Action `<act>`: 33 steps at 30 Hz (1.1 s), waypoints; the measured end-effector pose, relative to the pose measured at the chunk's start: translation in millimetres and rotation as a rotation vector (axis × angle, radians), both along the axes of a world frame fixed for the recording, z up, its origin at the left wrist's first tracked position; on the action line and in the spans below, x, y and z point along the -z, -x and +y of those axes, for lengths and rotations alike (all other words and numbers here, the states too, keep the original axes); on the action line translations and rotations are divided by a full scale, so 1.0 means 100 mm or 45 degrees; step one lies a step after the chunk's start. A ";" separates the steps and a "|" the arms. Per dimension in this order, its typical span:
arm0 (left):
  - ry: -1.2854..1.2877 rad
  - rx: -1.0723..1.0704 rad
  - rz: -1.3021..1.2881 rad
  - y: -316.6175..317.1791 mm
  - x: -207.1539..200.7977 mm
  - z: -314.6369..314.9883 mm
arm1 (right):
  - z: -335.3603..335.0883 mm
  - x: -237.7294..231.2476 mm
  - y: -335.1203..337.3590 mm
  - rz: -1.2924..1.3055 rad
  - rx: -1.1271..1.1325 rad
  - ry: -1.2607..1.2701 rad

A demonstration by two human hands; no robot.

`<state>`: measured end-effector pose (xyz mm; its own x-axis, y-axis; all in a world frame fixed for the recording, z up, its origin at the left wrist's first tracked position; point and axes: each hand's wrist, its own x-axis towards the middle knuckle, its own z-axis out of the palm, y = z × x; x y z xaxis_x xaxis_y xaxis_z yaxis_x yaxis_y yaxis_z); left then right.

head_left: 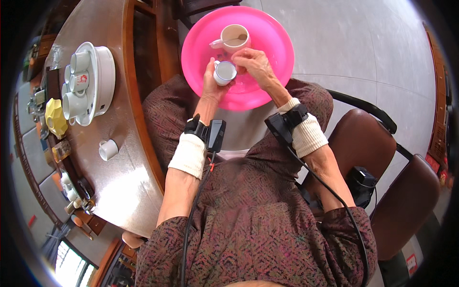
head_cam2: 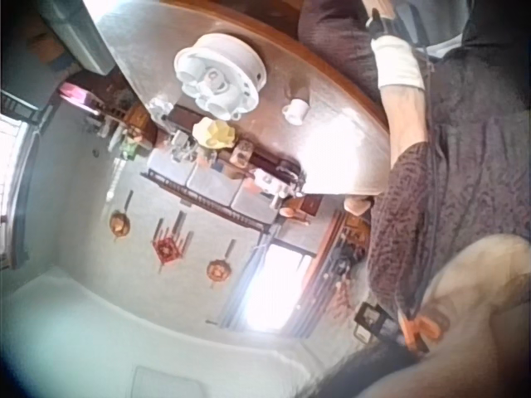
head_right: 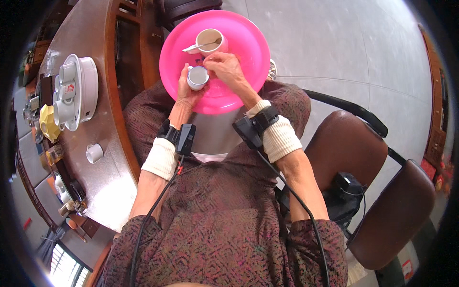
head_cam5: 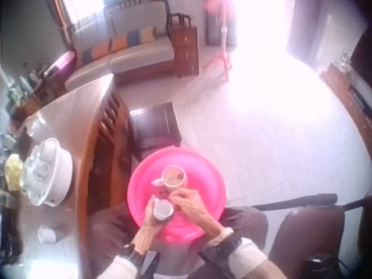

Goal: The person is cleaning small white teacups using a cloth over a pink basin.

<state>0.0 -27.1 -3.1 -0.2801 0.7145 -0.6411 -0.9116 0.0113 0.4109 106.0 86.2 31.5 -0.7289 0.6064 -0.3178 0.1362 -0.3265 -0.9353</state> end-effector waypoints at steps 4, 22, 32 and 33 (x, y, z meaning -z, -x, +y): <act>-0.075 0.017 -0.032 -0.03 -0.04 -0.03 | -0.04 -0.06 -0.02 -0.012 -0.031 0.119; 0.660 0.149 0.744 -0.06 0.43 0.16 | 0.20 0.66 0.01 -0.772 0.249 -0.686; 0.807 0.200 1.371 -0.25 0.38 0.26 | -0.13 0.70 0.12 -0.290 -0.008 -0.297; 0.676 0.056 1.640 -0.34 0.37 0.23 | -0.10 0.66 0.14 -0.237 0.066 -0.070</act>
